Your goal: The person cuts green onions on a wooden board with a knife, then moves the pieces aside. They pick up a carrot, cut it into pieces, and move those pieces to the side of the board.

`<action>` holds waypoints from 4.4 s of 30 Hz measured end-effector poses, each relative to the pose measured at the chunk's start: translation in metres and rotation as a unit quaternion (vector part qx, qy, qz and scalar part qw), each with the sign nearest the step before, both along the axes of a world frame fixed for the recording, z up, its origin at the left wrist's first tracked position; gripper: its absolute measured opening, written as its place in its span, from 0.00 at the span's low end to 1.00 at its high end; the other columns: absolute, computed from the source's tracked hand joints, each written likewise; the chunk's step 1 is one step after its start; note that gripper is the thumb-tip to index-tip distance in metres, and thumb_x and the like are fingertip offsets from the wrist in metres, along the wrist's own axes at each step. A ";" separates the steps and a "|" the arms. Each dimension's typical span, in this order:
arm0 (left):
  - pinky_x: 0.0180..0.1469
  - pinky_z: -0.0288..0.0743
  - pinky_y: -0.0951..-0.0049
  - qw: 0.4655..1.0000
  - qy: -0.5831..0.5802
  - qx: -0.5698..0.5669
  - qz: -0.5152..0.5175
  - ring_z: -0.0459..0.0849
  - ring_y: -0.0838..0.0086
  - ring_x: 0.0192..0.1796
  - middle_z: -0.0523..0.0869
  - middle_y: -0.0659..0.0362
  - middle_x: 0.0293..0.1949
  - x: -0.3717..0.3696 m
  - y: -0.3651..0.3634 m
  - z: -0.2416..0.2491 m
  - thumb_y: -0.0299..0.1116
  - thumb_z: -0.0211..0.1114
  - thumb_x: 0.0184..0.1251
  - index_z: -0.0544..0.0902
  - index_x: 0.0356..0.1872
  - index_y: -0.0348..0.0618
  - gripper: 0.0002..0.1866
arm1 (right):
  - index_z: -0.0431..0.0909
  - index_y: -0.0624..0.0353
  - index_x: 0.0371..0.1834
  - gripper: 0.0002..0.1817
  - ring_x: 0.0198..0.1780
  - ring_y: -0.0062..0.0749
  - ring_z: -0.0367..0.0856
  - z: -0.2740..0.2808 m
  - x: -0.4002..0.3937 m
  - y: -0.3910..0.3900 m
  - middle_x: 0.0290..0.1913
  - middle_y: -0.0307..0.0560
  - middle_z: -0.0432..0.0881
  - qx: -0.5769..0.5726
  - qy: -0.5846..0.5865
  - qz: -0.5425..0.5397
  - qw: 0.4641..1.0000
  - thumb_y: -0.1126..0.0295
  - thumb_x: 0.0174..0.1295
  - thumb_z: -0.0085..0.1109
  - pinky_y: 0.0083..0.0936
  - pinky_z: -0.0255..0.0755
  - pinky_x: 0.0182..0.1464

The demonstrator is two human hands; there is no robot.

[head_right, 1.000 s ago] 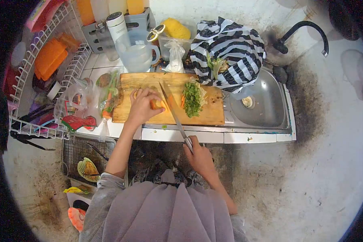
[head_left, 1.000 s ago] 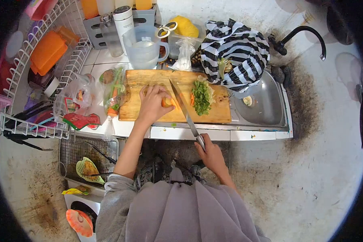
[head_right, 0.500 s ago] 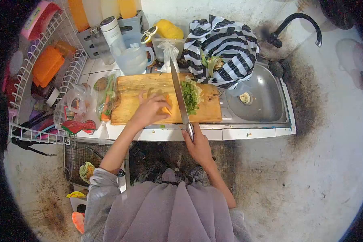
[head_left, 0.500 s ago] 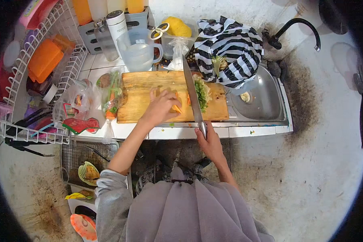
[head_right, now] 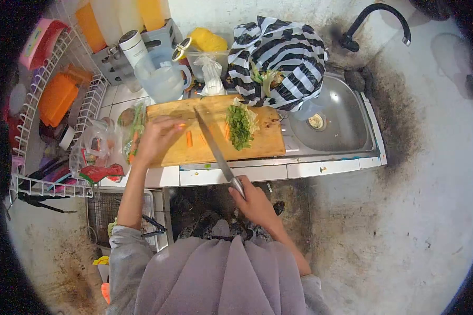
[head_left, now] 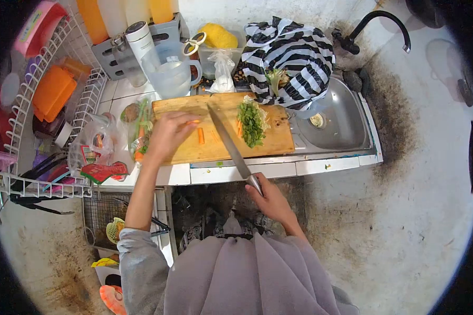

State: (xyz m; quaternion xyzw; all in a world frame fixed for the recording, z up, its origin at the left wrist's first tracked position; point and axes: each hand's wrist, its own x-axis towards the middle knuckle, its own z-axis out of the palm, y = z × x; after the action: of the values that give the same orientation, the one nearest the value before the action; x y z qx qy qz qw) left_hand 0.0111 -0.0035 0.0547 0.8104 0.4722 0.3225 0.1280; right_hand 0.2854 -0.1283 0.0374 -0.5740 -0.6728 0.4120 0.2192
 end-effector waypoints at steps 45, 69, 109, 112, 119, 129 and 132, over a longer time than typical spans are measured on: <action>0.44 0.75 0.61 0.999 -0.038 -0.001 -0.007 0.81 0.57 0.44 0.83 0.53 0.38 0.109 0.091 -0.056 0.30 0.59 0.60 0.82 0.37 0.43 0.07 | 0.65 0.55 0.51 0.16 0.32 0.62 0.79 -0.010 0.008 0.017 0.29 0.62 0.81 0.033 -0.199 0.008 0.979 0.60 0.65 0.52 0.52 0.72 0.33; 0.48 0.67 0.63 0.999 -0.041 0.032 0.000 0.80 0.65 0.45 0.83 0.60 0.35 0.104 0.091 -0.064 0.32 0.60 0.58 0.83 0.34 0.47 0.06 | 0.65 0.57 0.49 0.15 0.34 0.61 0.79 -0.013 0.008 0.016 0.30 0.60 0.81 0.010 -0.201 0.017 0.979 0.62 0.66 0.52 0.51 0.71 0.34; 0.46 0.62 0.64 0.997 -0.027 0.009 0.071 0.79 0.68 0.44 0.83 0.63 0.34 0.092 0.073 -0.050 0.33 0.62 0.58 0.81 0.35 0.49 0.05 | 0.66 0.49 0.53 0.18 0.25 0.54 0.81 -0.012 0.025 0.031 0.20 0.55 0.79 0.095 -0.248 0.073 0.961 0.57 0.64 0.54 0.46 0.74 0.27; 0.46 0.62 0.64 0.996 -0.022 0.010 0.086 0.79 0.68 0.43 0.83 0.63 0.34 0.091 0.071 -0.047 0.33 0.62 0.57 0.81 0.34 0.50 0.05 | 0.67 0.48 0.53 0.18 0.24 0.53 0.80 -0.011 0.029 0.036 0.20 0.55 0.79 0.105 -0.263 0.077 0.956 0.57 0.63 0.54 0.45 0.74 0.27; 0.45 0.60 0.65 0.989 -0.073 0.017 0.127 0.78 0.70 0.43 0.83 0.64 0.33 0.089 0.069 -0.053 0.31 0.61 0.56 0.81 0.32 0.49 0.04 | 0.71 0.49 0.49 0.15 0.29 0.54 0.81 -0.011 0.043 0.058 0.25 0.55 0.81 0.099 -0.276 0.088 0.952 0.56 0.63 0.55 0.46 0.72 0.31; 0.45 0.59 0.65 0.987 -0.048 -0.005 0.155 0.78 0.69 0.41 0.83 0.64 0.33 0.089 0.064 -0.051 0.32 0.60 0.57 0.81 0.32 0.50 0.04 | 0.71 0.47 0.52 0.18 0.26 0.50 0.81 -0.015 0.052 0.068 0.21 0.53 0.79 0.131 -0.287 0.113 0.942 0.54 0.62 0.55 0.44 0.73 0.29; 0.45 0.59 0.65 0.986 -0.046 -0.001 0.162 0.78 0.69 0.41 0.82 0.64 0.32 0.089 0.064 -0.049 0.33 0.60 0.57 0.81 0.32 0.50 0.04 | 0.71 0.47 0.51 0.18 0.26 0.50 0.81 -0.013 0.053 0.069 0.21 0.52 0.79 0.135 -0.288 0.114 0.941 0.54 0.62 0.56 0.43 0.73 0.29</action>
State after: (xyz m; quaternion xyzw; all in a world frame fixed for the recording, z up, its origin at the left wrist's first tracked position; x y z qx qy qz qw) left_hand 0.0998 0.0603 0.0054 0.7074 0.5911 0.3753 0.0968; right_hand 0.3380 -0.0589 0.0242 -0.5525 -0.8176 0.1561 0.0429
